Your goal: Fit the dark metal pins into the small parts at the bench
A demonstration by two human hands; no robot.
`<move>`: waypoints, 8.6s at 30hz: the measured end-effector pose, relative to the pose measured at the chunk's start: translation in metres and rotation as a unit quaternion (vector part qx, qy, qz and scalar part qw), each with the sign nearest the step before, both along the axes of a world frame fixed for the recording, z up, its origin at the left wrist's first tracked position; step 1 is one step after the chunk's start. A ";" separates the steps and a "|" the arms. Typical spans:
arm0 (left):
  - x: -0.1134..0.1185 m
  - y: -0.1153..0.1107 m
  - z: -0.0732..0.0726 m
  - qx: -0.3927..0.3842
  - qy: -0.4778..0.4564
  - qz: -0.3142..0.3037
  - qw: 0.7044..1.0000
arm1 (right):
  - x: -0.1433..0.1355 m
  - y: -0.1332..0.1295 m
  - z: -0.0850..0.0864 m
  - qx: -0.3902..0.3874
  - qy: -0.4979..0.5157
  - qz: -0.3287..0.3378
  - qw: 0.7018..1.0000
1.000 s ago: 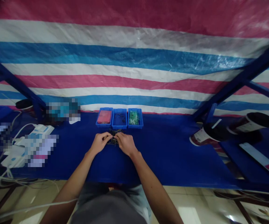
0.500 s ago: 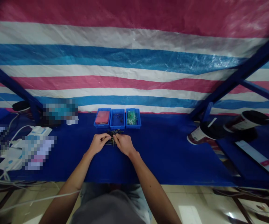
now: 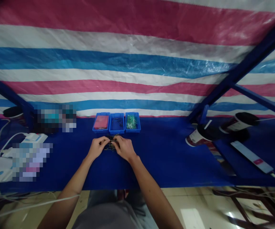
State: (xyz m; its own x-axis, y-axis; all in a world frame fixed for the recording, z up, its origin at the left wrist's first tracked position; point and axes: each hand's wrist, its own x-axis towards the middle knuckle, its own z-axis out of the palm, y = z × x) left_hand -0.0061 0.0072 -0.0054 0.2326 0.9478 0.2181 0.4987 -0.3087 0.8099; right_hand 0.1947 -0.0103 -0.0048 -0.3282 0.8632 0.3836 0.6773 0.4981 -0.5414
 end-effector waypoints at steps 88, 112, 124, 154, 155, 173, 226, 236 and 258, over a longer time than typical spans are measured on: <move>-0.003 -0.008 0.003 0.004 -0.025 0.034 0.999 | 0.031 0.029 0.023 -0.214 0.179 0.117 0.953; -0.004 -0.006 -0.002 -0.002 -0.018 -0.029 0.999 | -0.014 0.000 0.000 0.006 0.129 0.031 0.991; -0.003 -0.008 0.007 0.002 0.011 -0.046 0.999 | -0.015 0.000 -0.003 0.018 0.122 0.033 0.992; -0.003 -0.008 0.002 0.006 -0.003 -0.021 1.000 | -0.014 -0.002 0.005 0.004 0.088 0.024 0.996; -0.003 -0.008 0.003 0.005 -0.003 -0.021 1.000 | -0.013 -0.002 0.005 0.006 0.092 0.026 0.995; -0.003 -0.008 0.005 0.008 0.011 -0.026 1.000 | -0.013 -0.001 0.002 0.006 0.079 0.023 0.997; -0.003 -0.008 0.003 0.003 0.003 -0.021 1.000 | -0.012 -0.002 0.008 0.008 0.061 0.030 0.998; -0.003 -0.008 0.003 0.000 0.006 -0.023 1.000 | -0.011 -0.001 0.005 0.011 0.071 0.034 0.997; -0.004 -0.006 -0.001 0.003 0.006 -0.020 1.000 | -0.012 -0.001 0.005 0.010 0.053 0.017 0.998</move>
State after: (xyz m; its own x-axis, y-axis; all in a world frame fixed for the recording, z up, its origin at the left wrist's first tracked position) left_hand -0.0096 0.0008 -0.0065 0.2722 0.9367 0.2203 0.4966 -0.3329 0.8016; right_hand 0.1826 -0.0117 0.0002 -0.3133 0.8447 0.4340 0.5994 0.5304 -0.5995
